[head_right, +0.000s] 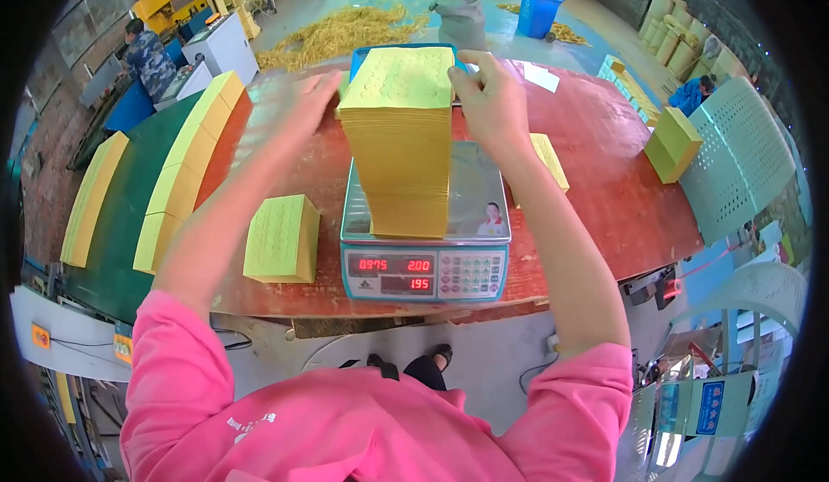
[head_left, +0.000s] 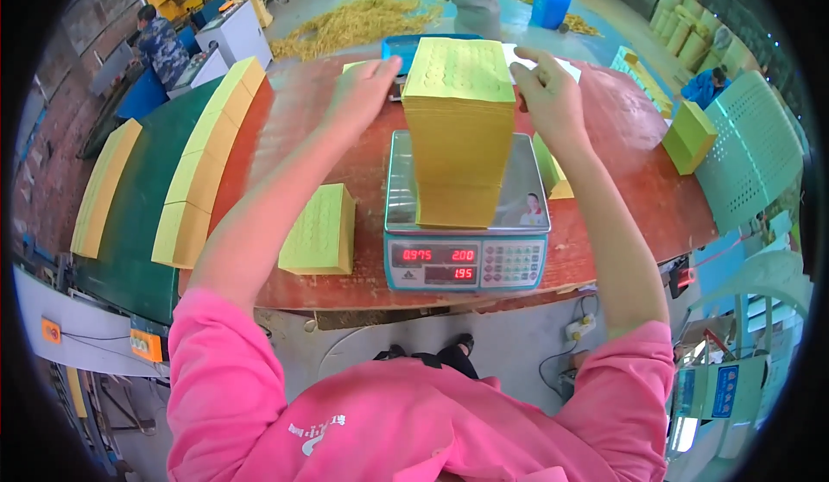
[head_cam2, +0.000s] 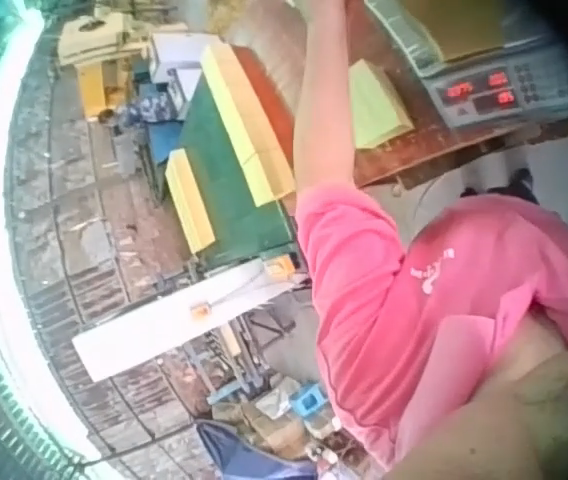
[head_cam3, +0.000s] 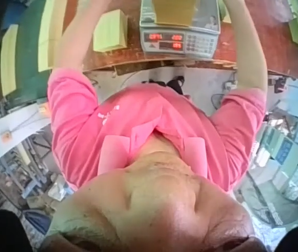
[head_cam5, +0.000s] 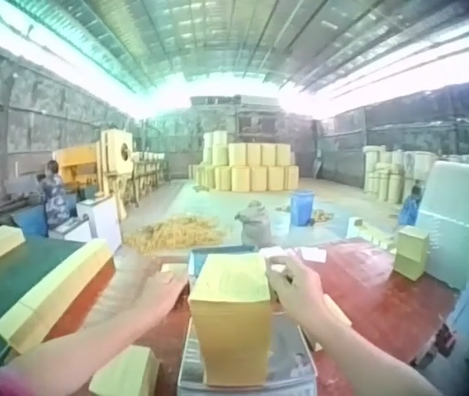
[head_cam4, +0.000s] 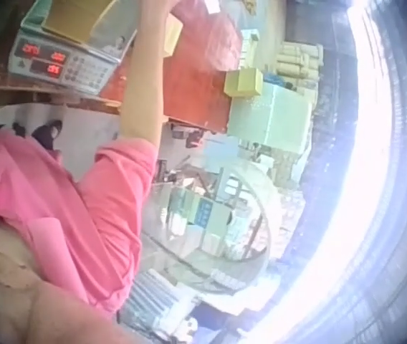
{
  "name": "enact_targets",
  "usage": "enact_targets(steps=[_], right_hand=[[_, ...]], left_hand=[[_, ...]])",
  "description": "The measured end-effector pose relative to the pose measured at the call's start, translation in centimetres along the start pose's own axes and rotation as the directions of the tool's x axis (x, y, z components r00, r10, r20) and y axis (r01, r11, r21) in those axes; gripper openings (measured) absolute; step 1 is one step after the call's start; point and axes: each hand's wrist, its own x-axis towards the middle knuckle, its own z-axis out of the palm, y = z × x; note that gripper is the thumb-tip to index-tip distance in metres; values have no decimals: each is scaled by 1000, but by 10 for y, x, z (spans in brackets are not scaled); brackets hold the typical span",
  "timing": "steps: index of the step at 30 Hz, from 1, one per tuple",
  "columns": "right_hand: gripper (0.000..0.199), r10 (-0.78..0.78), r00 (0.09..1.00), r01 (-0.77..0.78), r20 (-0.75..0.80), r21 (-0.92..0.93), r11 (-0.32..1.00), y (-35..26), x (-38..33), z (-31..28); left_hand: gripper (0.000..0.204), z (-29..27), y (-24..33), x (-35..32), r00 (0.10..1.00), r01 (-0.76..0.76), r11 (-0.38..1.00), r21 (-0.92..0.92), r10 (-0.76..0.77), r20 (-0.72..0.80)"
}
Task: Weighing stacks of yellow paper on a digital scale and stacking them on a table in a paper mill workshop.
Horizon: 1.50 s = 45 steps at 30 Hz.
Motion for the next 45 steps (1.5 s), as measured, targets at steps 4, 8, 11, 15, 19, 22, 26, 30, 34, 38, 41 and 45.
enact_targets(steps=[4, 8, 11, 15, 19, 22, 26, 30, 34, 38, 41, 45], right_hand=[[30, 73, 996, -69, -44, 84, 994, 11, -30, -24], [24, 122, 992, -124, 25, 189, 974, 49, -47, -45], [25, 132, 990, -139, 49, 208, 968, 75, -48, -65], [26, 205, 973, -223, 105, 211, 952, 98, -47, -73], [29, 200, 957, -252, 211, 260, 932, 121, -39, -62], [31, 216, 929, -308, 301, 302, 902, 130, -31, -50], [33, 226, 918, -343, 325, 364, 866, 129, -19, -22], [48, 300, 889, -443, 346, 485, 754, 175, 10, 12], [69, 509, 778, -628, 369, 499, 597, 171, 7, 92], [69, 509, 736, -666, 446, 616, 421, 147, -21, 80], [64, 530, 754, -644, 387, 594, 482, 137, -47, 54], [47, 376, 926, -324, 39, 593, 737, 136, -96, 26]], left_hand=[[40, -43, -10, -47, 960, 279, 953, -118, -281, -3], [46, -97, -59, -83, 876, 447, 886, -121, -462, -143], [44, -126, -68, -105, 810, 517, 827, -221, -556, -184], [42, -124, -70, -122, 763, 566, 779, -269, -619, -187], [44, -111, -64, -126, 749, 598, 738, -312, -653, -110], [51, -90, -55, -117, 750, 593, 714, -373, -658, -66], [66, -72, -23, -85, 776, 568, 682, -461, -631, 24], [88, -39, -10, -12, 790, 606, 672, -426, -569, 228], [67, -27, 10, 34, 654, 747, 570, -343, -534, 536], [50, 25, 58, 17, 686, 682, 714, -157, -550, 476], [49, 22, 58, 19, 594, 714, 694, -90, -533, 603], [49, 21, 54, 16, 507, 710, 697, -99, -408, 760]])
